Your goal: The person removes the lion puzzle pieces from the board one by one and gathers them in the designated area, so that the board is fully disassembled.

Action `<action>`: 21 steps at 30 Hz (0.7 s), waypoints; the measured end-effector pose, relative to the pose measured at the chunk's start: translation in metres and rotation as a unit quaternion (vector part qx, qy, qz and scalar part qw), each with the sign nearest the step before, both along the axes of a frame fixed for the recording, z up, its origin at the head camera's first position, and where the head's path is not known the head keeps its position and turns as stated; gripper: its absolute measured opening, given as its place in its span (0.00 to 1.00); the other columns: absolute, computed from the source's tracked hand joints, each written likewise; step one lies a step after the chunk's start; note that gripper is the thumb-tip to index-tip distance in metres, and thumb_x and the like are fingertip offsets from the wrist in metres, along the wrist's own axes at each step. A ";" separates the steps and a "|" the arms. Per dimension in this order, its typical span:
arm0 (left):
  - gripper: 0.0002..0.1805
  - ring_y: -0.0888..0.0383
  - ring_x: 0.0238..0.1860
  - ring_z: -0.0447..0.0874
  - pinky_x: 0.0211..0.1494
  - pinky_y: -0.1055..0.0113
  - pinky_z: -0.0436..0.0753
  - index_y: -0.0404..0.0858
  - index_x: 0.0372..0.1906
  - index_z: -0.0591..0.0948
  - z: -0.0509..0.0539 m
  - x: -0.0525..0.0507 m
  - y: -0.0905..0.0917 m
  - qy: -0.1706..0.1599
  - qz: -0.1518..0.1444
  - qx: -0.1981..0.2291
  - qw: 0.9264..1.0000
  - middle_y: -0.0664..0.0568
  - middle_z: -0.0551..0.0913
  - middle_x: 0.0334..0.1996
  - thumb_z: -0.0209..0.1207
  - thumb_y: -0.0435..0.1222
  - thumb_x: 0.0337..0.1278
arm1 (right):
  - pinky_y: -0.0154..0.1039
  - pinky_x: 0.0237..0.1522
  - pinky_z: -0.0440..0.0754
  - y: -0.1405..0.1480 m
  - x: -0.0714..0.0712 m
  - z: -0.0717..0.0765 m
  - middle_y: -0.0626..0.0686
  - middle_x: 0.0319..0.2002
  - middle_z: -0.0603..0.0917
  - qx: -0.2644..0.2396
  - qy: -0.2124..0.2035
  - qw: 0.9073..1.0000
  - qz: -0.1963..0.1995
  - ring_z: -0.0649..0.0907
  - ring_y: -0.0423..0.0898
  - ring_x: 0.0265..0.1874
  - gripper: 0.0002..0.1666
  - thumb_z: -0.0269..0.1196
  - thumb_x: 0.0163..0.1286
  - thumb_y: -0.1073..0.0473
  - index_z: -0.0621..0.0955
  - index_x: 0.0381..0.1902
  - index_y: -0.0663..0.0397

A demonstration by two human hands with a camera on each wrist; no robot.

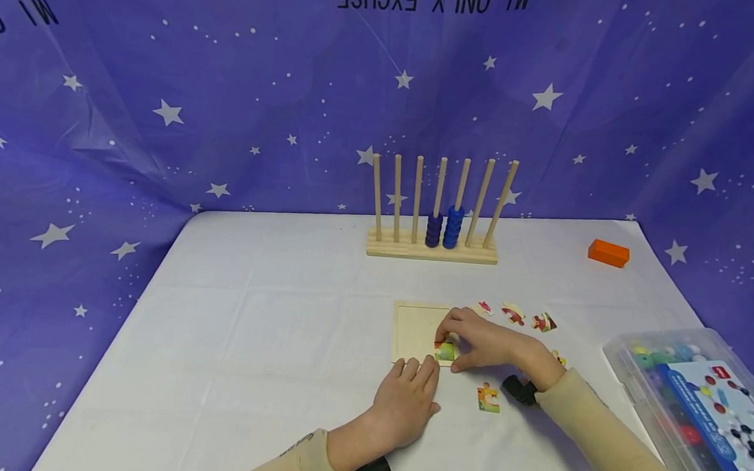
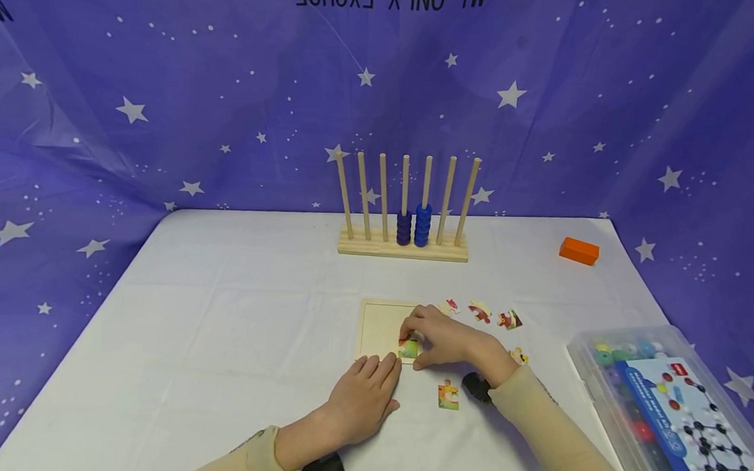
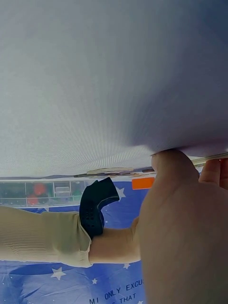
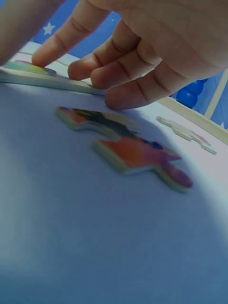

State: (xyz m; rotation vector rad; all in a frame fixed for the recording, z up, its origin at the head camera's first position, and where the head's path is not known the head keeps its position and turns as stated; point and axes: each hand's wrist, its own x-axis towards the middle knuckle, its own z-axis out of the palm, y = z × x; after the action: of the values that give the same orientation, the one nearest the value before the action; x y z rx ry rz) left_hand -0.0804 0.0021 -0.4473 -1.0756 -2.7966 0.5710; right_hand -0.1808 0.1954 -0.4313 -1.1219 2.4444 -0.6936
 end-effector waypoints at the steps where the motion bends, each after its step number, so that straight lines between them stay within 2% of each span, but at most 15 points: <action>1: 0.33 0.57 0.52 0.62 0.56 0.63 0.64 0.42 0.63 0.65 0.000 0.000 0.000 -0.001 0.001 -0.001 1.000 0.53 0.63 0.59 0.39 0.58 0.62 | 0.47 0.51 0.66 -0.001 0.000 0.000 0.46 0.45 0.70 -0.001 0.001 1.000 -0.001 0.67 0.45 0.47 0.22 0.71 0.50 0.54 0.76 0.43 0.48; 10: 0.32 0.57 0.51 0.63 0.55 0.63 0.65 0.41 0.63 0.65 0.002 0.000 0.000 -0.004 0.000 0.003 1.000 0.53 0.63 0.58 0.40 0.58 0.62 | 0.42 0.44 0.66 -0.003 0.000 0.000 0.46 0.39 0.71 -0.017 -0.025 1.000 0.001 0.68 0.45 0.39 0.24 0.71 0.49 0.57 0.72 0.41 0.50; 17: 0.32 0.57 0.51 0.63 0.55 0.62 0.64 0.42 0.63 0.65 0.002 0.000 0.000 -0.005 0.001 0.007 1.000 0.53 0.63 0.58 0.40 0.57 0.62 | 0.41 0.44 0.70 0.001 -0.004 -0.002 0.46 0.42 0.72 -0.033 -0.051 0.998 -0.003 0.71 0.44 0.40 0.28 0.70 0.51 0.59 0.73 0.50 0.52; 21: 0.32 0.57 0.51 0.63 0.55 0.61 0.65 0.42 0.63 0.65 0.000 0.000 0.000 -0.004 0.000 0.011 1.000 0.53 0.64 0.58 0.41 0.57 0.62 | 0.39 0.44 0.71 0.004 -0.007 -0.002 0.46 0.42 0.73 -0.032 -0.059 0.998 -0.005 0.73 0.43 0.39 0.24 0.68 0.52 0.64 0.75 0.49 0.51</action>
State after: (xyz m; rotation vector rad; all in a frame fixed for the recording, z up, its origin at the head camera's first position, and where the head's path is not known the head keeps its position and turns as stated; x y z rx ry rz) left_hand -0.0808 0.0021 -0.4470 -1.0764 -2.8027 0.5359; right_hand -0.1882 0.1993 -0.4331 -1.0611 2.3447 -0.8220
